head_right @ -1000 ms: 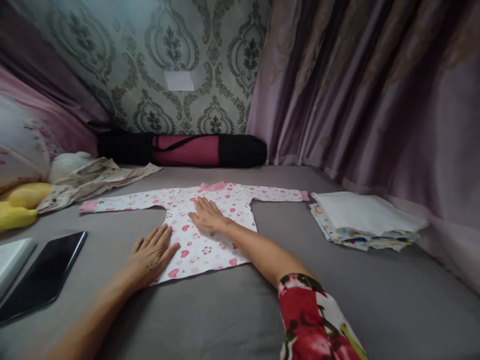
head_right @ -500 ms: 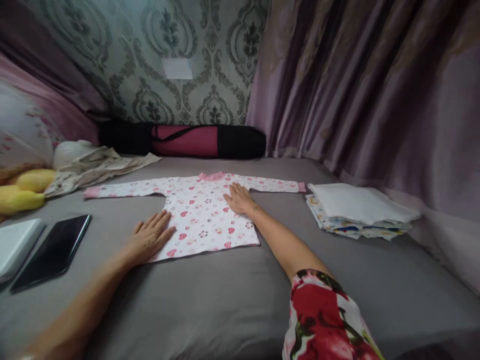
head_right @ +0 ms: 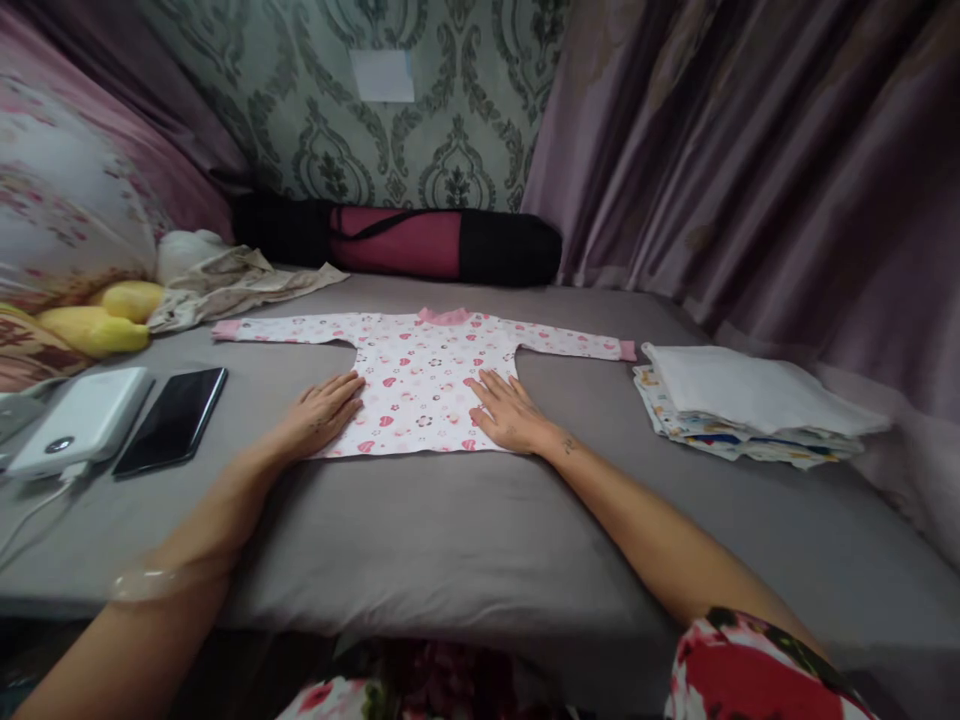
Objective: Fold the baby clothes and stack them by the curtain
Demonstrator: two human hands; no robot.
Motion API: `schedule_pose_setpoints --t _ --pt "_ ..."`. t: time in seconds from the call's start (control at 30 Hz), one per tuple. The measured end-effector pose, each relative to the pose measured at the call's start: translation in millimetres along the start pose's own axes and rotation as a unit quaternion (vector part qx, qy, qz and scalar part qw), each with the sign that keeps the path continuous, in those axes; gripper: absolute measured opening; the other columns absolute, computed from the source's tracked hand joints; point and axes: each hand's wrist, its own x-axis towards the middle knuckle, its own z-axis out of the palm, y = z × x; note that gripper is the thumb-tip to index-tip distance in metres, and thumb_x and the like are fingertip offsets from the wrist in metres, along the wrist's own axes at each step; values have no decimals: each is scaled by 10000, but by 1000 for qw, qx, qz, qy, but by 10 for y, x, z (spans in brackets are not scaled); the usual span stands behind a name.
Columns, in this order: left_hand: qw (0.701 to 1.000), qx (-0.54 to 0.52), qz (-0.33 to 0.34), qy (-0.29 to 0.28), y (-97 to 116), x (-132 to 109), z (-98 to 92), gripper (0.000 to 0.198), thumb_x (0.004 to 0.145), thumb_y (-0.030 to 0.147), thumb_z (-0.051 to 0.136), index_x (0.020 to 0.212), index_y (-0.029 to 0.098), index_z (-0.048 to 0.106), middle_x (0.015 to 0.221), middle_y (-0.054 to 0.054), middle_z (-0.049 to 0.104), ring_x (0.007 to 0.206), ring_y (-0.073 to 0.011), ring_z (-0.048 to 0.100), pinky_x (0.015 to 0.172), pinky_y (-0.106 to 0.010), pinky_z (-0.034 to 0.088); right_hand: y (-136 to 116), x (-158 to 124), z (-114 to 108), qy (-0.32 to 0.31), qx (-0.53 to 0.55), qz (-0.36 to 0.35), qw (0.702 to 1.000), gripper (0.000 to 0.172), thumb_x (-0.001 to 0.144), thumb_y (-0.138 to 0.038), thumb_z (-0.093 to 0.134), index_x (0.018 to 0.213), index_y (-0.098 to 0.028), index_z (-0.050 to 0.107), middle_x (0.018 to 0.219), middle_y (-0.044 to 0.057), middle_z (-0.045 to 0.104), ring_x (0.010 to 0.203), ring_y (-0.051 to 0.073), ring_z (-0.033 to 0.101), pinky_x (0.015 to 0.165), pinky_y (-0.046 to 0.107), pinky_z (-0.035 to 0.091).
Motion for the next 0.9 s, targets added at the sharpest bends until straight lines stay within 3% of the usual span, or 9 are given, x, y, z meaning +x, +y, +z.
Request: schedule_pose_setpoints --t 0.27,0.5,0.7,0.8,0.9 --pt "1000 -13 8 11 -23 1 12 555 981 421 208 1466 199 362 1566 -81 309 1441 -253 267 1158 -485 208 -93 -213 -66 -38 27 -10 999 629 997 -515 221 1539 -197 213 1607 93 126 1479 226 62 1197 466 51" --pt "999 -23 23 27 -60 0 18 533 967 436 245 1421 219 420 1543 -93 354 1418 -281 314 1136 -499 252 -195 -543 -89 -42 48 -51 997 541 1020 -423 196 1521 -237 278 1611 63 128 1480 199 64 1201 462 48" --pt "987 -45 81 129 -99 17 45 477 953 441 311 1272 194 566 1400 -140 525 1269 -286 510 1052 -450 398 -382 -799 -197 -47 93 -64 992 511 1012 -389 291 1511 -281 298 1606 17 168 1476 204 111 1206 451 73" --pt "975 -71 114 178 -34 17 52 468 961 474 326 1237 207 594 1344 -129 578 1227 -277 551 1040 -445 416 -504 -900 -277 -63 118 -64 989 555 999 -395 336 1529 -259 249 1592 27 216 1471 198 142 1209 433 86" --pt "966 -101 152 186 77 -19 37 468 943 526 389 1242 231 597 1317 -106 606 1232 -264 553 1070 -438 399 -612 -971 -359 -73 128 -64 987 603 969 -413 402 1527 -228 268 1572 45 275 1460 211 193 1205 413 122"
